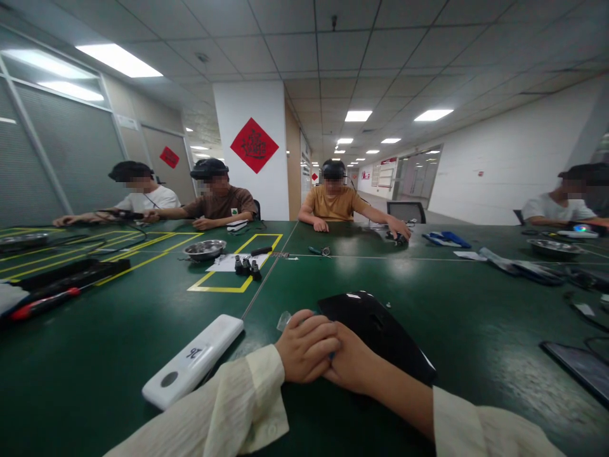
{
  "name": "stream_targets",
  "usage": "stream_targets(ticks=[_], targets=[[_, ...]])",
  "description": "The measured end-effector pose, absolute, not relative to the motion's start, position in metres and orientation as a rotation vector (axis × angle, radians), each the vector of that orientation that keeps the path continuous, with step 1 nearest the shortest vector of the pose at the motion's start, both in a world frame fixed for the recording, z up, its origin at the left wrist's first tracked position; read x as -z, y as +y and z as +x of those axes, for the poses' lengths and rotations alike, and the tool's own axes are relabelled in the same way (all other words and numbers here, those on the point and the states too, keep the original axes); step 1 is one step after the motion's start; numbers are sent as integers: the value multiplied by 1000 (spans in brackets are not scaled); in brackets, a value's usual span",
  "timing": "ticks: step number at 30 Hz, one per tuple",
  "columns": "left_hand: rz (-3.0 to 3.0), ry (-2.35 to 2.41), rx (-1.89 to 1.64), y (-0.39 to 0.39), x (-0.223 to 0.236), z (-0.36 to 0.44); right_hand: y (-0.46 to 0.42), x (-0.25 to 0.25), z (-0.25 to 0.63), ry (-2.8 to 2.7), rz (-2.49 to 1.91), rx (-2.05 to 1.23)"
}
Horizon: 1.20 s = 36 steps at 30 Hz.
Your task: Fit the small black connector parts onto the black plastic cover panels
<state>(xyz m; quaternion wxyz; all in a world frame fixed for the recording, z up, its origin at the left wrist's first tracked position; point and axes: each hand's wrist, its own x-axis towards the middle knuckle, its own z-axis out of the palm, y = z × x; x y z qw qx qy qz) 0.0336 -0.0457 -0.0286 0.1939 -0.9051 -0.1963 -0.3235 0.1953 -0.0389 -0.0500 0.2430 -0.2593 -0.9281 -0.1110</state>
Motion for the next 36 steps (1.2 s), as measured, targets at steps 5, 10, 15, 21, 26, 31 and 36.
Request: stream_targets(ticks=[5, 10, 15, 21, 26, 31, 36], targets=[[-2529, -608, 894, -48, 31, 31, -36, 56, 198, -2422, -830, 261], [-2495, -534, 896, -44, 31, 31, -37, 55, 202, -2258, -892, 207], [-2346, -401, 971, -34, 31, 34, -41, 45, 206, -2109, -827, -147], [-2306, -336, 972, -33, 29, 34, -25, 49, 213, -1589, -951, -709], [-2360, -407, 931, -39, 29, 32, -12, 43, 226, -1337, -993, -864], [-2426, -372, 860, -40, 25, 31, -8, 27, 262, -1405, -1074, -615], [-2427, -377, 748, -42, 24, 33, 0, 21, 297, -1545, -1269, -177]])
